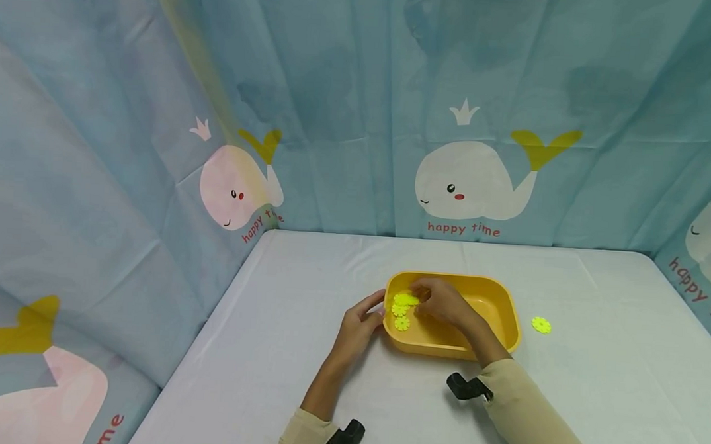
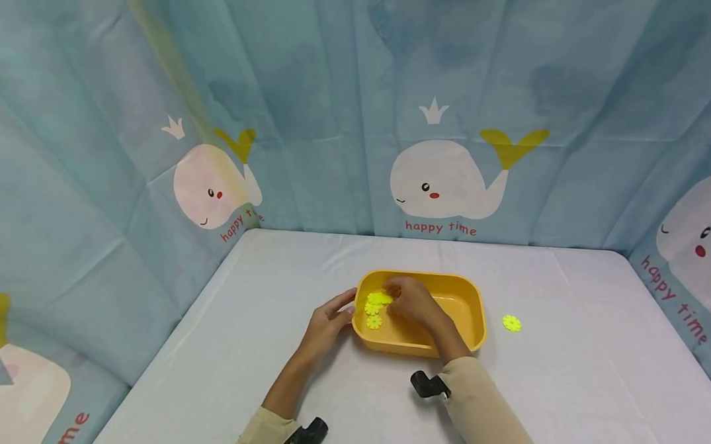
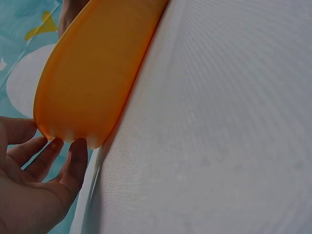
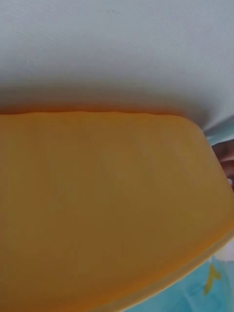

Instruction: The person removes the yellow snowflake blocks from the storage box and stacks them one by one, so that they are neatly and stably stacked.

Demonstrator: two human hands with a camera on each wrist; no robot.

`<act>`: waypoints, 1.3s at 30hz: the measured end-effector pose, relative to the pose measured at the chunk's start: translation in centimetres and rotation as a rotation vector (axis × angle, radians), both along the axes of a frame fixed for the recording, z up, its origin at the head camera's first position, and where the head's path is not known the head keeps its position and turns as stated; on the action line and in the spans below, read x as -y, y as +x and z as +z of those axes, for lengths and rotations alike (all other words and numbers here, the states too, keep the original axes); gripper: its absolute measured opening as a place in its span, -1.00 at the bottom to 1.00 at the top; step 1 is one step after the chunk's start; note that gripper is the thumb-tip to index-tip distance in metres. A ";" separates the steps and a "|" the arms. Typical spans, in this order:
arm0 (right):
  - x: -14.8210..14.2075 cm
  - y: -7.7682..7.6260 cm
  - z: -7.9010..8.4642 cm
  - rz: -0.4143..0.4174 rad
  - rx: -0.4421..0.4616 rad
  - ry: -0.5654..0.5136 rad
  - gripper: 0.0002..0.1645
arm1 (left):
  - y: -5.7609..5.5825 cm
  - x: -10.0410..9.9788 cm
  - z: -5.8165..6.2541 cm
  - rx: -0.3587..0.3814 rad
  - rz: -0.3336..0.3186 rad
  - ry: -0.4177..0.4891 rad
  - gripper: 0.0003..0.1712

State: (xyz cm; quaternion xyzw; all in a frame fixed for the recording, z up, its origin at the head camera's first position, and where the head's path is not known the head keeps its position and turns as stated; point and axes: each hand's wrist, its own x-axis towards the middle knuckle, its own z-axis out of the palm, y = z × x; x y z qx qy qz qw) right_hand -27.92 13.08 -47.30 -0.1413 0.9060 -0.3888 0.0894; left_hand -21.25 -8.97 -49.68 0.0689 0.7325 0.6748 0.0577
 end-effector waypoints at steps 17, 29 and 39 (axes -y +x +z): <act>0.8 -0.2 -0.2 0.028 -0.031 0.075 -0.54 | -0.2 0.1 -0.2 -0.012 -0.005 -0.013 -0.45; 1.3 -0.3 -0.2 0.020 -0.020 0.110 -0.54 | -0.1 0.1 0.0 -0.017 0.002 -0.028 -0.45; 1.4 -0.2 0.0 -0.009 0.029 0.099 -0.56 | 0.0 0.0 -0.1 -0.020 0.003 -0.031 -0.46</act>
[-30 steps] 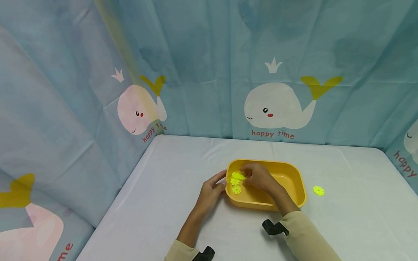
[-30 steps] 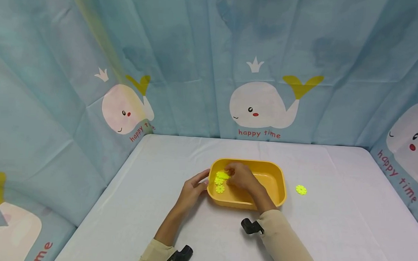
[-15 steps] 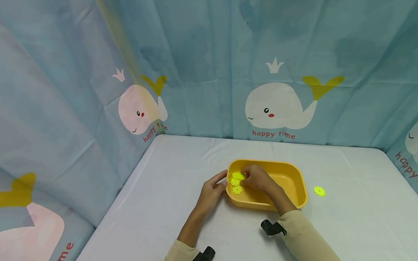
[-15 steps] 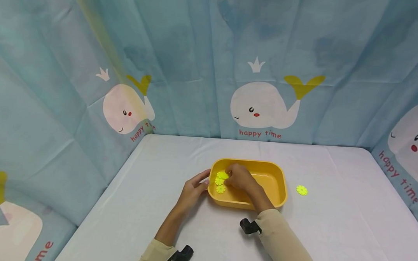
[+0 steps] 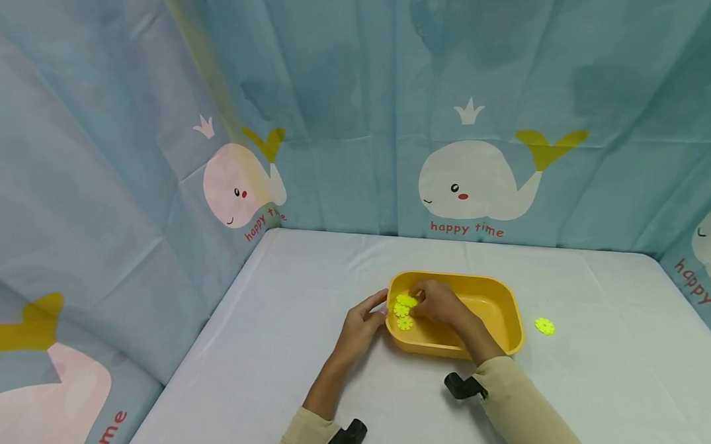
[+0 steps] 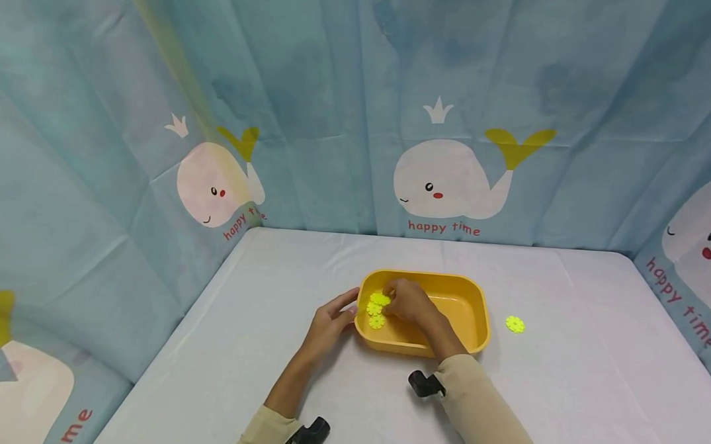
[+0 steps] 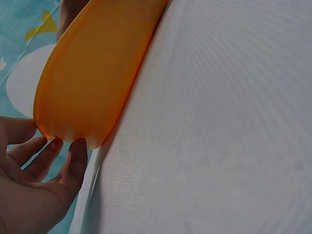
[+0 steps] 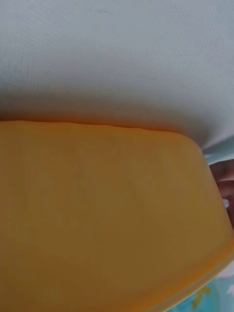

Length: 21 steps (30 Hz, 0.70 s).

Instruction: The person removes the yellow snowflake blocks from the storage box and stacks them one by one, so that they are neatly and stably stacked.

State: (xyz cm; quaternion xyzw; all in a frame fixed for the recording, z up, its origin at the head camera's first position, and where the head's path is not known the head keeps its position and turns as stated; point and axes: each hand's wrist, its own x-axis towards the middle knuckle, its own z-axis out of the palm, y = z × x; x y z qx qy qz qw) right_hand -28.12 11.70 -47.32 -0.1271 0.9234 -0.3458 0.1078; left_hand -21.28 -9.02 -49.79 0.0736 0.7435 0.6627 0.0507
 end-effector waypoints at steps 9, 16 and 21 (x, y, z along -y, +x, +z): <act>-0.1 -0.1 0.0 -0.001 0.021 -0.012 -0.61 | 0.0 0.0 0.1 0.004 0.001 0.009 -0.46; -0.3 -0.2 0.0 0.001 0.034 -0.010 -0.54 | 0.0 -0.1 0.1 0.005 -0.001 0.015 -0.45; -0.4 -0.3 0.0 0.013 0.024 -0.016 -0.56 | 0.1 0.0 0.1 0.013 -0.014 0.049 -0.45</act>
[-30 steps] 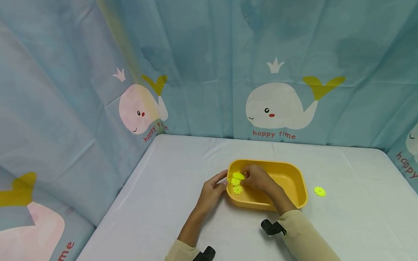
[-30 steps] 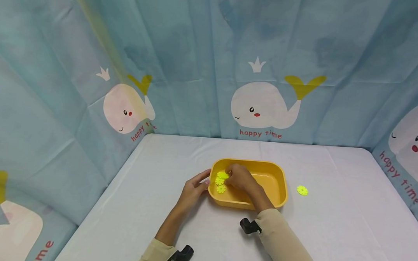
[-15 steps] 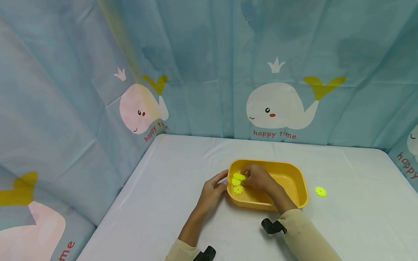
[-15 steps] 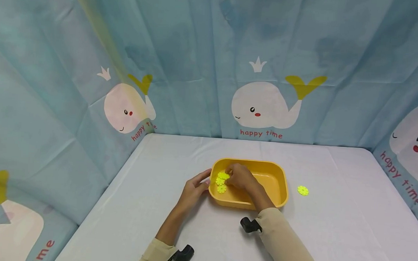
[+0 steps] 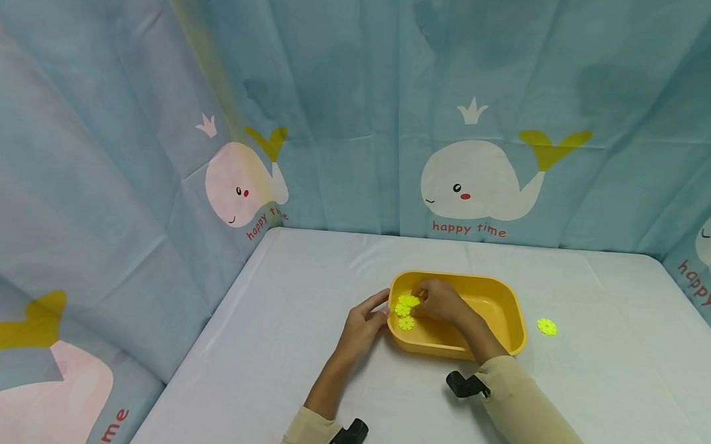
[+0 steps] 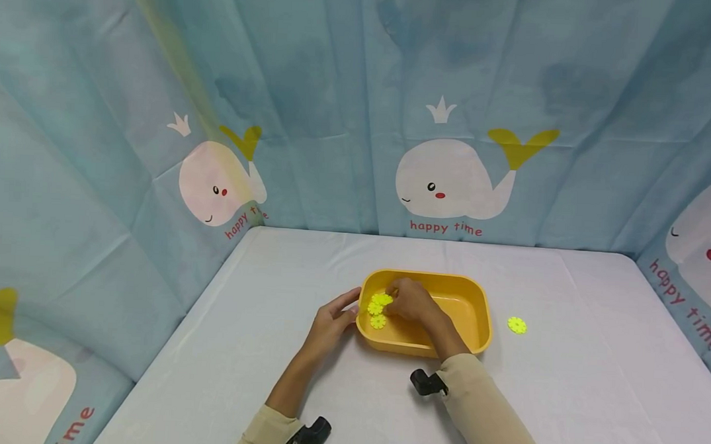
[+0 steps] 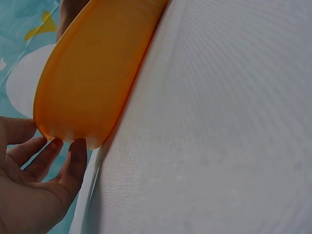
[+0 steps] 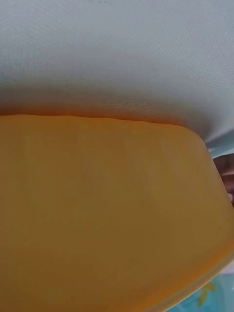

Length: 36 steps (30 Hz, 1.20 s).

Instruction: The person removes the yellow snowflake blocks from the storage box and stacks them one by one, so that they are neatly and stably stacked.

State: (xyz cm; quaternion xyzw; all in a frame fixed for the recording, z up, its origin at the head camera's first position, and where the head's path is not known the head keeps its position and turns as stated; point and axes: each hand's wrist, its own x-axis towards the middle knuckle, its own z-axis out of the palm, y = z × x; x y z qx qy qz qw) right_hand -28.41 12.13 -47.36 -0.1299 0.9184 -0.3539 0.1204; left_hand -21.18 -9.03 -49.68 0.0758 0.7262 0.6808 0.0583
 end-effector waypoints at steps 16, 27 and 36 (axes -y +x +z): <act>-0.4 0.1 -0.1 0.003 -0.009 -0.001 -0.63 | 0.0 0.0 0.0 0.010 0.001 0.014 -0.45; -1.4 1.1 1.5 -0.029 -0.058 -0.059 -0.56 | -0.1 0.0 0.1 0.011 0.013 -0.003 -0.45; -3.1 2.2 2.1 -0.066 -0.091 -0.087 -0.58 | -0.1 0.0 0.1 -0.001 0.012 0.003 -0.45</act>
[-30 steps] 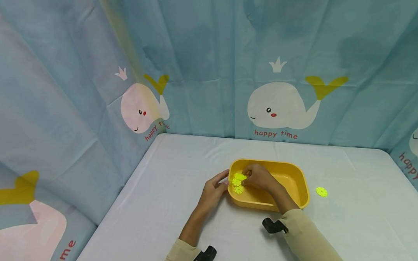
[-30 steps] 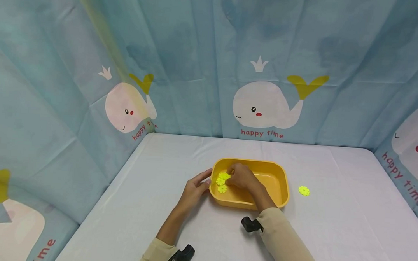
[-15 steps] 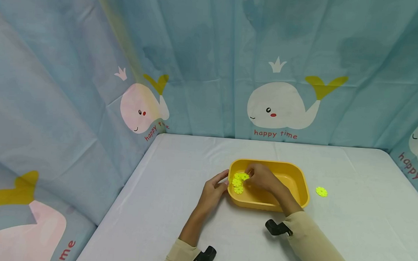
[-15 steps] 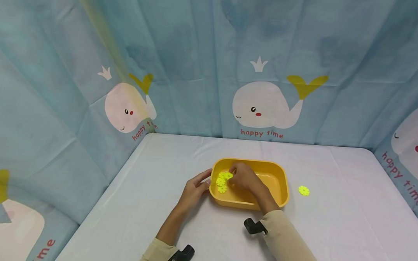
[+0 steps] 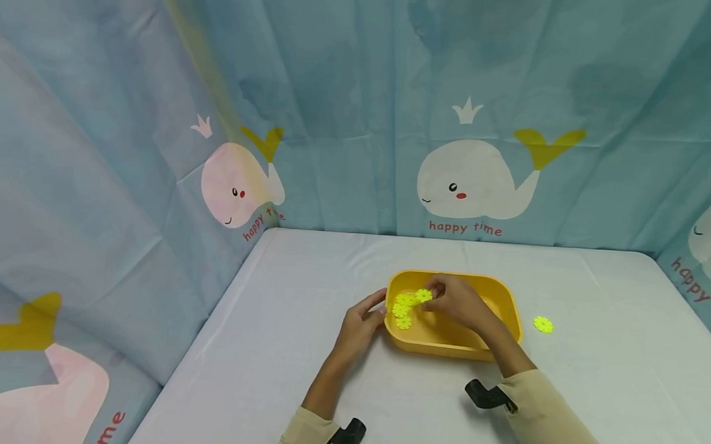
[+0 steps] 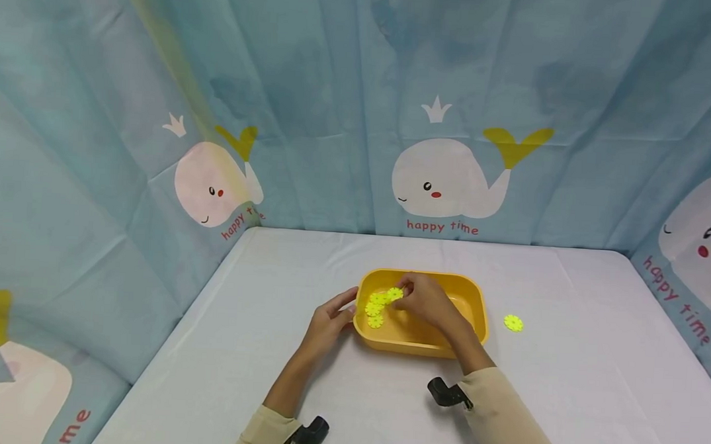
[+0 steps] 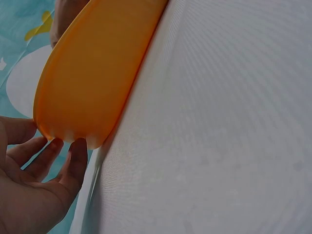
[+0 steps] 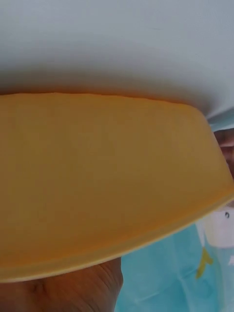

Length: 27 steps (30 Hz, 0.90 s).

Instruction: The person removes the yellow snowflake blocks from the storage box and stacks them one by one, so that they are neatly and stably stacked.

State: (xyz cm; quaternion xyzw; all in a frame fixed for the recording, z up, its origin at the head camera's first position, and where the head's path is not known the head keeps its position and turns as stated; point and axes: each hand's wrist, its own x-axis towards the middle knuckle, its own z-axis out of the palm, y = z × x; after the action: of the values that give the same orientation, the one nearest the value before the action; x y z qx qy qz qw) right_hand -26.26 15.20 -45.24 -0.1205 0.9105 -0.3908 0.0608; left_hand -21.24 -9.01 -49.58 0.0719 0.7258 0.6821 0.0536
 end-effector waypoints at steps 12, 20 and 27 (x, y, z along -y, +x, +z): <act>-3.0 1.7 1.6 -0.022 -0.052 -0.032 -0.55 | 0.0 0.0 0.0 0.013 0.005 -0.012 -0.45; -5.4 3.0 3.0 -0.071 -0.122 0.023 -0.53 | 0.0 0.0 0.0 0.005 0.002 0.003 -0.45; -7.7 3.9 3.2 -0.111 -0.142 0.053 -0.50 | 0.0 0.0 -0.2 0.001 -0.006 0.013 -0.45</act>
State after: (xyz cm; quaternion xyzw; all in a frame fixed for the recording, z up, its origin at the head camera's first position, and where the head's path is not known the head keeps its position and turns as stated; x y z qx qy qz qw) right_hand -22.36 22.86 -42.03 -0.0958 0.9278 -0.3599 -0.0225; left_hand -21.28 -9.04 -49.81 0.0742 0.7211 0.6866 0.0554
